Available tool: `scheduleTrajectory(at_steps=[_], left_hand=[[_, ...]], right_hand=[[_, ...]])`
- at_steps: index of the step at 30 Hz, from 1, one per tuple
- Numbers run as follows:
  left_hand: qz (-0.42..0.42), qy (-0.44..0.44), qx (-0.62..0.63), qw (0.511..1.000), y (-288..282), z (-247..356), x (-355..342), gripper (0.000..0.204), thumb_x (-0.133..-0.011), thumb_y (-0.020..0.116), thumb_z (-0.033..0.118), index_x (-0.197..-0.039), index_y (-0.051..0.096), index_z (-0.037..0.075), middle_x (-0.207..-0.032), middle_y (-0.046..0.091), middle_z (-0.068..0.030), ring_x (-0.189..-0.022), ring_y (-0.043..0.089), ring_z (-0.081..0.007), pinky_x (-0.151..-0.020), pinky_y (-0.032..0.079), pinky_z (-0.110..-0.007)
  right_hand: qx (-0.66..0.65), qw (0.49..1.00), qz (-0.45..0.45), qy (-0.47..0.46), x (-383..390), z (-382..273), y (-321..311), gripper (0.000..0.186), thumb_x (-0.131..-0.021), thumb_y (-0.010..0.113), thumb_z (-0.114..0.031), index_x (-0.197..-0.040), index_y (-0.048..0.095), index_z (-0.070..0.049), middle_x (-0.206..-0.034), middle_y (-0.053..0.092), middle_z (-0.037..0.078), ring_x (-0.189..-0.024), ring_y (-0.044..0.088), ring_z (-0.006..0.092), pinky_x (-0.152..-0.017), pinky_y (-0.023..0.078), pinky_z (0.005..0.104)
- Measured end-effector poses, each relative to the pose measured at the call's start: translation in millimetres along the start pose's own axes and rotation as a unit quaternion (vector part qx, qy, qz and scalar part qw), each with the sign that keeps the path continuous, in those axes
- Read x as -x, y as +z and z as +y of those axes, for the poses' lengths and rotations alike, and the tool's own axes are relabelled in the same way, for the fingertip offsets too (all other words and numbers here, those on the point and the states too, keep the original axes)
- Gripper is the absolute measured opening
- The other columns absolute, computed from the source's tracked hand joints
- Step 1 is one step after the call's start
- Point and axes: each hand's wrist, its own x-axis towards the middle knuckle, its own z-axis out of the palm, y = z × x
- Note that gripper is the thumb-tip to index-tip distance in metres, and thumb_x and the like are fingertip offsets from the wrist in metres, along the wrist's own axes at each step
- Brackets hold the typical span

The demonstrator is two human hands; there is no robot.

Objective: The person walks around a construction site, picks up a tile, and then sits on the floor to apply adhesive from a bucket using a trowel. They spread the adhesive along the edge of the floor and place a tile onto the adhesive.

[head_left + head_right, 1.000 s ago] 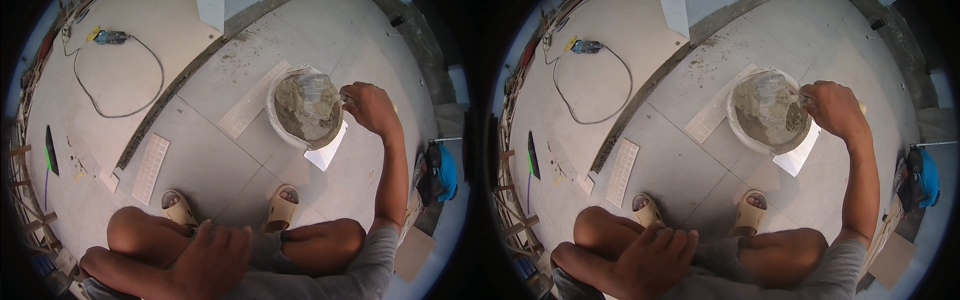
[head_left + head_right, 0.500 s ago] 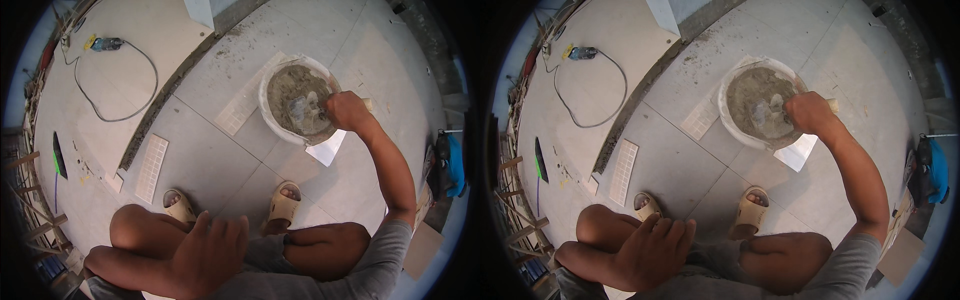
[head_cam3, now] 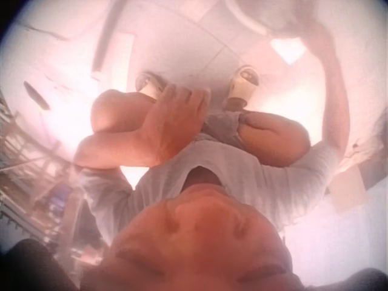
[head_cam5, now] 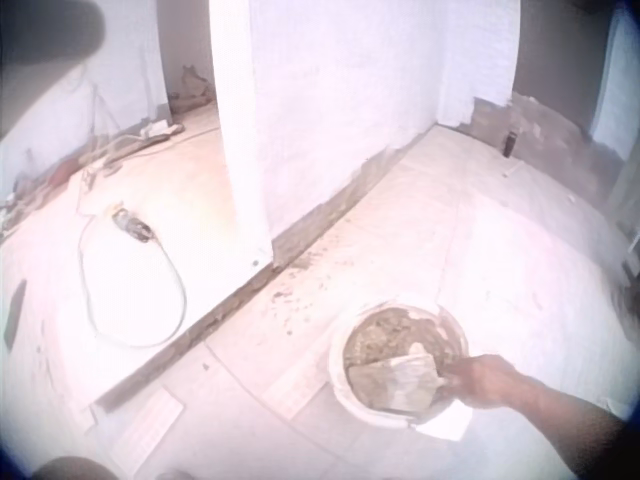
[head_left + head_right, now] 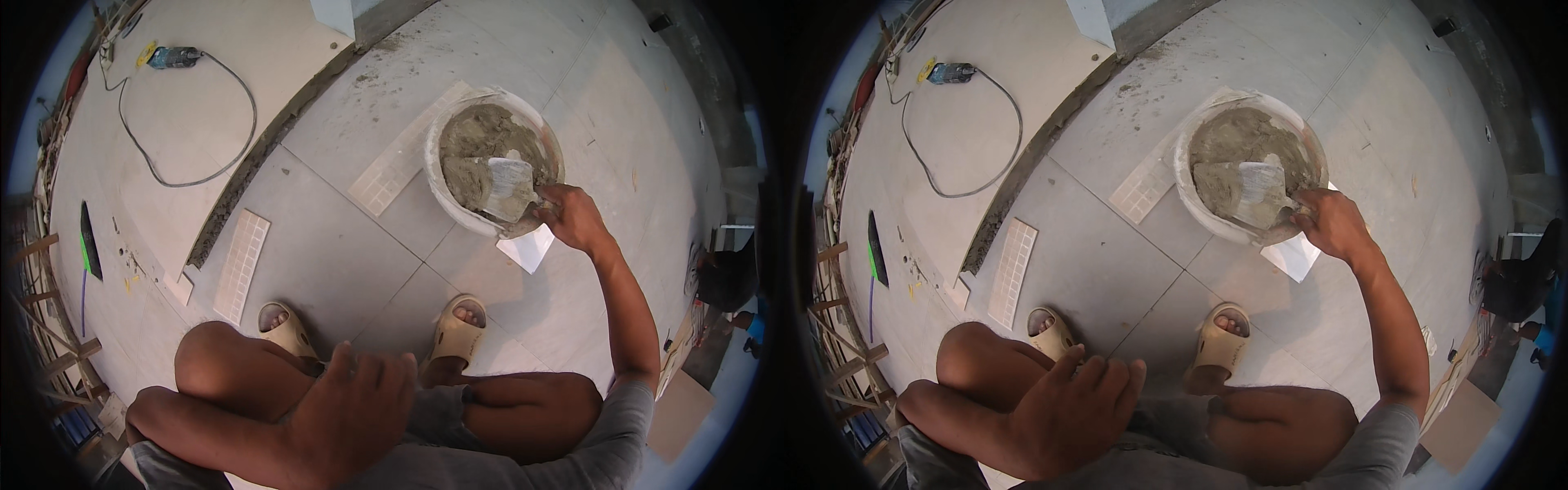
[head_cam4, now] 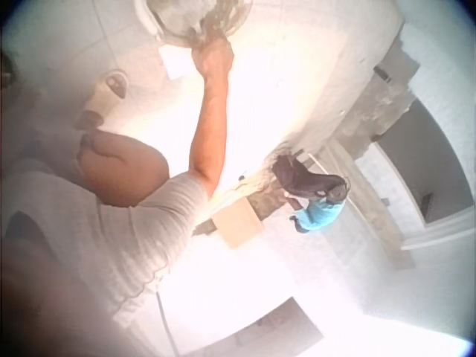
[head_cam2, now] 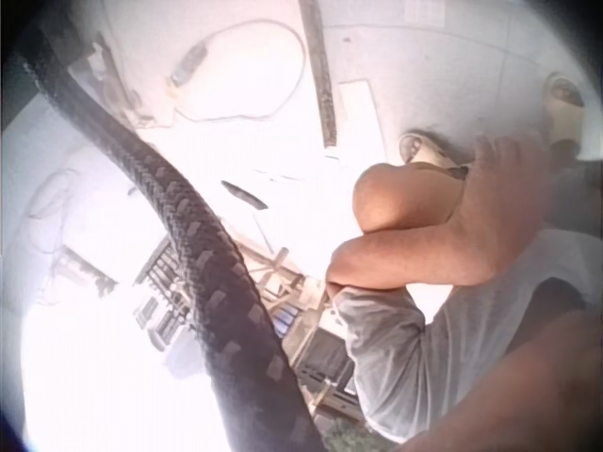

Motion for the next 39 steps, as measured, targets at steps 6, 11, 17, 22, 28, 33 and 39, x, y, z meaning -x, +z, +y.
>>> scheduleTrajectory(at_steps=[6, 11, 17, 22, 28, 33, 39], left_hand=[[-0.062, -0.034, 0.064, 0.995, -13, -12, 15, 0.031, -0.088, 0.058, 0.02, -0.11, 0.062, -0.002, -0.097, 0.059, -0.0103, -0.088, 0.061, -0.0212, -0.082, 0.051, -0.04], [-0.119, -0.136, 0.145, 0.973, -24, -114, 11, 0.05, -0.093, 0.063, 0.028, -0.131, 0.051, -0.002, -0.112, 0.059, -0.0165, -0.107, 0.06, -0.0326, -0.092, 0.047, -0.042], [0.027, -0.461, 0.042, 0.886, 84, -307, 55, 0.043, -0.092, 0.059, 0.023, -0.13, 0.055, 0.004, -0.119, 0.061, -0.0194, -0.106, 0.063, -0.0365, -0.092, 0.05, -0.044], [0.13, -0.507, 0.034, 0.851, 149, -350, 61, 0.036, -0.095, 0.055, 0.025, -0.126, 0.058, 0.007, -0.117, 0.061, -0.0183, -0.104, 0.064, -0.037, -0.089, 0.052, -0.047], [0.156, -0.544, 0.04, 0.824, 168, -362, 74, 0.03, -0.098, 0.053, 0.029, -0.117, 0.059, 0.007, -0.115, 0.062, -0.0162, -0.103, 0.065, -0.0364, -0.086, 0.054, -0.046], [0.174, -0.625, 0.019, 0.76, 201, -400, 126, 0.029, -0.098, 0.054, 0.03, -0.113, 0.062, 0.007, -0.113, 0.062, -0.0166, -0.103, 0.064, -0.0359, -0.086, 0.054, -0.046], [0.225, -0.661, -0.007, 0.716, 233, -387, 162, 0.029, -0.098, 0.051, 0.026, -0.113, 0.064, 0.005, -0.115, 0.059, -0.0175, -0.108, 0.059, -0.0352, -0.089, 0.053, -0.046]], right_hand=[[-0.158, 0.986, 0.036, -0.033, 5, 12, 9, 0.035, -0.08, 0.073, -0.011, -0.11, 0.066, 0.006, -0.106, 0.069, 0.024, -0.097, 0.067, 0.0356, -0.089, 0.05, 0.0381], [-0.186, 0.98, 0.072, 0.007, 15, 20, 11, 0.025, -0.083, 0.07, -0.004, -0.105, 0.065, 0.006, -0.093, 0.07, 0.017, -0.086, 0.064, 0.0227, -0.084, 0.049, 0.0329], [-0.208, 0.977, 0.048, 0.013, 11, -4, 0, 0.019, -0.083, 0.068, -0.001, -0.1, 0.064, 0.006, -0.084, 0.066, 0.009, -0.076, 0.053, 0.0129, -0.072, 0.046, 0.0288], [-0.227, 0.973, 0.048, 0.007, 18, -25, -7, 0.023, -0.081, 0.069, -0.001, -0.102, 0.063, 0.006, -0.086, 0.065, 0.009, -0.078, 0.054, 0.0125, -0.075, 0.047, 0.0289], [-0.217, 0.974, 0.043, -0.049, 0, -89, -7, 0.026, -0.083, 0.069, -0.001, -0.106, 0.062, 0.005, -0.095, 0.067, 0.01, -0.087, 0.059, 0.0145, -0.083, 0.048, 0.0301], [-0.149, 0.986, 0.026, -0.071, -39, -134, 2, 0.028, -0.084, 0.071, -0.008, -0.108, 0.063, 0.004, -0.096, 0.068, 0.014, -0.086, 0.061, 0.0188, -0.082, 0.049, 0.0326], [-0.135, 0.988, 0.033, -0.066, -80, -184, 36, 0.031, -0.085, 0.068, -0.019, -0.104, 0.062, 0.005, -0.088, 0.067, 0.024, -0.084, 0.066, 0.0389, -0.082, 0.05, 0.0431]])
